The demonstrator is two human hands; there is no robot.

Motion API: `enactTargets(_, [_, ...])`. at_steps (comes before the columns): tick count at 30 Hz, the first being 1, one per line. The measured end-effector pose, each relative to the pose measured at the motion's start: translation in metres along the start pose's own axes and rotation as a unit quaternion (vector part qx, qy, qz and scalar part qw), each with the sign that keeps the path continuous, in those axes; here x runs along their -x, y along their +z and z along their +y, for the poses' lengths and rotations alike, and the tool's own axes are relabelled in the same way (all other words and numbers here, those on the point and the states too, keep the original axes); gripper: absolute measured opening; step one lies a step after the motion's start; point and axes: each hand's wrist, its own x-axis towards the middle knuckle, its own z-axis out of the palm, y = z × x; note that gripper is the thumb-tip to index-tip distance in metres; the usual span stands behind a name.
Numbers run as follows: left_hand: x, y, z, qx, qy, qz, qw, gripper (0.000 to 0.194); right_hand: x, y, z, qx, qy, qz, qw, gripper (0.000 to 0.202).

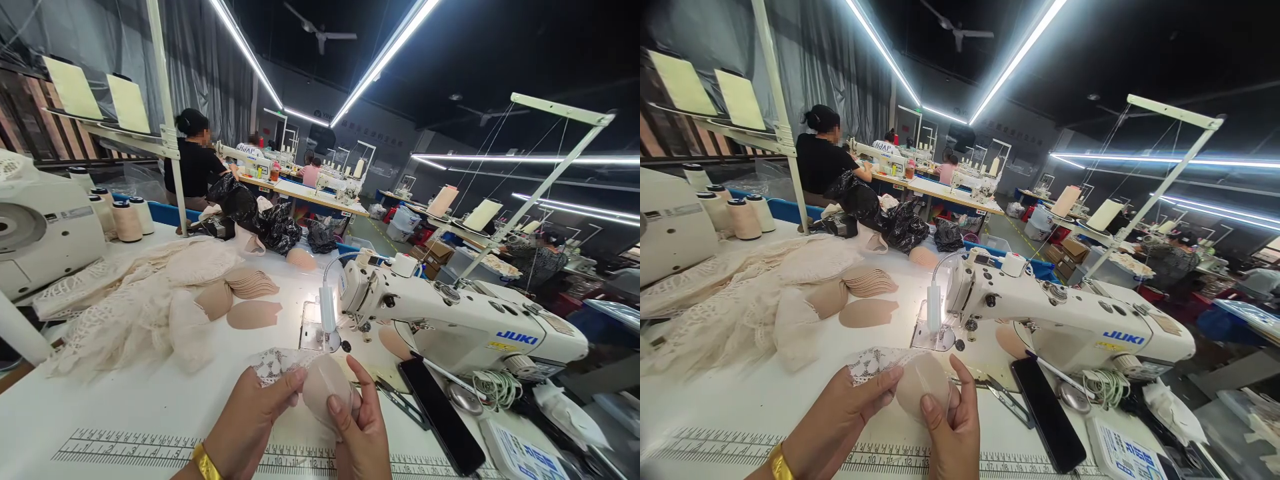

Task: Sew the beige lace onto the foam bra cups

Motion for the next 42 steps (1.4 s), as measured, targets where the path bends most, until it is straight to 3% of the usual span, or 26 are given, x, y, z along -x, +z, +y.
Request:
enactTargets(5, [0.000, 0.002, 0.005, -0.026, 0.004, -0.070, 0.997, 0.029, 0.000, 0.000, -0.002, -0.006, 0.010, 0.000, 1.000, 0.094])
enactTargets(10, [0.001, 0.003, 0.008, -0.035, 0.002, -0.071, 0.997, 0.026, 0.000, 0.001, -0.004, -0.014, 0.020, 0.003, 1.000, 0.087])
enactTargets(15, [-0.002, 0.001, 0.003, 0.018, -0.033, -0.028, 0.999, 0.030, 0.001, 0.004, -0.006, -0.021, 0.016, 0.009, 1.000, 0.087])
enactTargets(22, [-0.002, 0.012, -0.005, 0.095, -0.095, -0.106, 0.985, 0.042, 0.001, 0.008, -0.001, -0.022, -0.012, 0.022, 0.999, 0.093])
enactTargets(27, [-0.007, 0.020, -0.004, 0.102, -0.115, -0.092, 0.984, 0.040, 0.000, 0.003, 0.004, 0.011, -0.031, 0.003, 0.999, 0.094])
enactTargets(32, [-0.019, 0.012, 0.007, 0.105, -0.110, -0.058, 0.987, 0.037, -0.004, -0.018, 0.007, 0.084, -0.029, -0.048, 0.995, 0.083])
enactTargets(34, [-0.020, 0.005, 0.019, 0.061, -0.091, -0.088, 0.990, 0.039, -0.006, -0.028, 0.003, 0.113, -0.027, -0.077, 0.990, 0.082])
enactTargets(36, [-0.017, -0.001, 0.034, -0.035, -0.059, -0.182, 0.981, 0.039, -0.012, -0.035, -0.008, 0.158, -0.050, -0.129, 0.978, 0.072])
enactTargets(38, [-0.015, -0.008, 0.048, -0.197, -0.009, -0.314, 0.929, 0.030, -0.024, -0.037, -0.025, 0.249, -0.132, -0.220, 0.934, 0.040])
enactTargets(39, [-0.015, -0.011, 0.052, -0.291, 0.031, -0.378, 0.878, 0.023, -0.033, -0.036, -0.034, 0.309, -0.202, -0.271, 0.889, 0.020])
enactTargets(40, [-0.018, -0.012, 0.055, -0.383, 0.085, -0.432, 0.812, 0.014, -0.043, -0.034, -0.042, 0.374, -0.287, -0.320, 0.822, 0.013])
enactTargets(41, [-0.024, -0.014, 0.055, -0.464, 0.148, -0.468, 0.737, 0.008, -0.055, -0.031, -0.048, 0.428, -0.379, -0.355, 0.739, 0.020])
enactTargets(42, [-0.032, -0.014, 0.054, -0.528, 0.211, -0.487, 0.663, 0.010, -0.068, -0.029, -0.052, 0.483, -0.450, -0.357, 0.661, 0.023])
